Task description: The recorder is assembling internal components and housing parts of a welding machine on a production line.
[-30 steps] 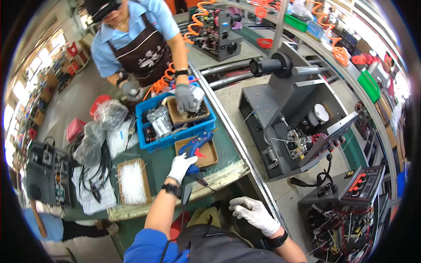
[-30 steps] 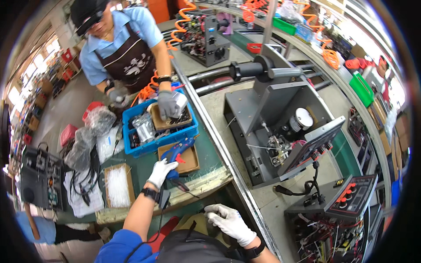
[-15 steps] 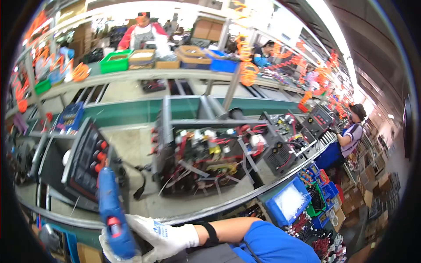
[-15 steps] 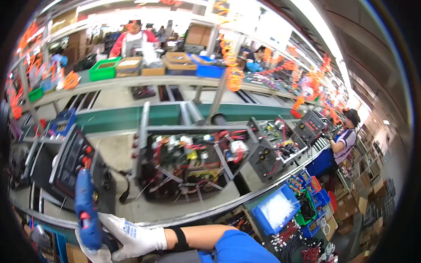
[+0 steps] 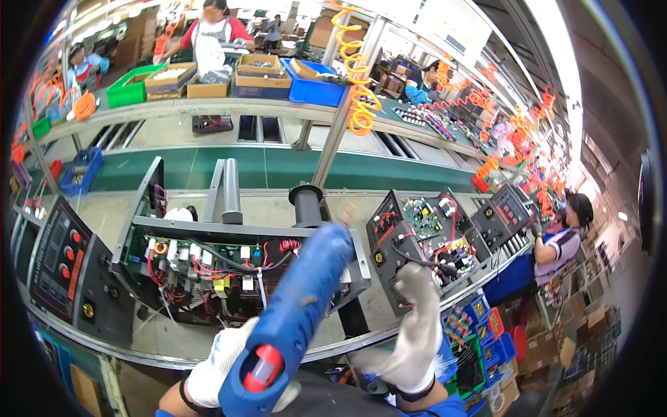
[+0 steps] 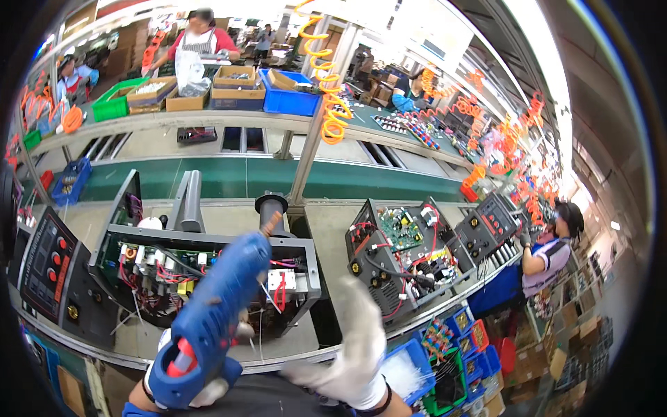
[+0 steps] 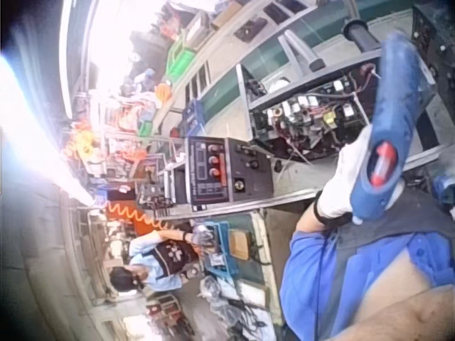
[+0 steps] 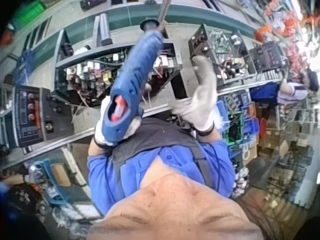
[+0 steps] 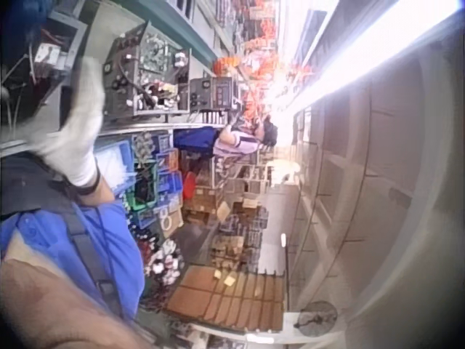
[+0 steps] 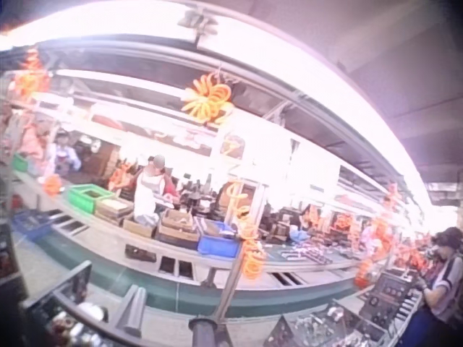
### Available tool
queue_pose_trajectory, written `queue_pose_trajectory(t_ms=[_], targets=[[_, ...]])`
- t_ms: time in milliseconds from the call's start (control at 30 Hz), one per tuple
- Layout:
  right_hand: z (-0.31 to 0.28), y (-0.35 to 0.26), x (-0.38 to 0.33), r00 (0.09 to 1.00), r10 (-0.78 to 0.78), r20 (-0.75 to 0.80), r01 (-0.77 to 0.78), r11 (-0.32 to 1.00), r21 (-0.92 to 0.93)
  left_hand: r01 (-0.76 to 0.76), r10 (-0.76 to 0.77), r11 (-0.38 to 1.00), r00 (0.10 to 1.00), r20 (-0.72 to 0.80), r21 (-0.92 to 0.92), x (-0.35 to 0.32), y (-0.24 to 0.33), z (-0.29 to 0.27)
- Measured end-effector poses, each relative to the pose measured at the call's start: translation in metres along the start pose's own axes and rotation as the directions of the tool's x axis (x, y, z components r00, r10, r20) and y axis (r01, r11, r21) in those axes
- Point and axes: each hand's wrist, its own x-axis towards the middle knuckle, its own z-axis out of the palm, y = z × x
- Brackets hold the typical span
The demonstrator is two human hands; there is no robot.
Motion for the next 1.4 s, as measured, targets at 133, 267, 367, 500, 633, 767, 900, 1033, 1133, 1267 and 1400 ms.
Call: queue_pose_trajectory(t_ms=[133, 267, 367, 500, 633, 767, 900, 1033, 1133, 1267, 1400], targets=[[0.034, 0.053, 0.002, 0.908, 0.413, 0.065, -0.415, 0.870, 0.265, 0.228, -0.193, 0.786, 0.973, 0.123, -0.575, 0.009, -0.014, -0.004], [0.062, 0.067, 0.013, 0.723, 0.673, 0.158, -0.671, 0.627, 0.397, 0.134, -0.045, 0.852, 0.982, 0.184, -0.506, 0.013, -0.042, -0.022], [0.060, 0.065, 0.019, 0.825, 0.559, 0.085, -0.562, 0.796, 0.223, 0.147, -0.090, 0.961, 0.967, 0.239, -0.234, 0.014, -0.057, -0.032], [0.054, 0.062, 0.018, 0.774, 0.610, 0.170, -0.633, 0.741, 0.224, 0.145, -0.015, 0.907, 0.949, 0.314, -0.395, 0.020, -0.071, -0.031], [0.056, 0.064, 0.013, 0.710, 0.680, 0.180, -0.703, 0.671, 0.237, -0.027, 0.095, 0.962, 0.967, 0.237, -0.272, 0.028, -0.075, -0.017], [0.056, 0.069, 0.009, 0.761, 0.634, 0.138, -0.646, 0.758, 0.085, -0.158, 0.201, 0.962, 0.961, 0.189, -0.222, 0.027, -0.075, -0.013], [0.056, 0.075, 0.010, 0.802, 0.579, 0.149, -0.597, 0.786, 0.159, 0.024, 0.054, 0.966, 0.954, 0.296, -0.256, 0.014, -0.076, -0.026], [0.058, 0.080, 0.008, 0.847, 0.507, 0.160, -0.529, 0.835, 0.153, 0.166, -0.062, 0.948, 0.933, 0.355, -0.271, -0.006, -0.077, -0.032], [0.061, 0.082, 0.003, 0.789, 0.583, 0.195, -0.614, 0.739, 0.276, 0.201, -0.084, 0.934, 0.926, 0.367, -0.295, -0.014, -0.080, -0.023], [0.065, 0.085, -0.003, 0.765, 0.613, 0.199, -0.636, 0.669, 0.385, 0.204, -0.084, 0.928, 0.929, 0.359, -0.310, -0.011, -0.087, -0.003], [0.068, 0.091, -0.006, 0.798, 0.580, 0.162, -0.602, 0.757, 0.255, 0.027, 0.014, 0.977, 0.982, 0.191, -0.212, 0.000, -0.088, 0.024]])
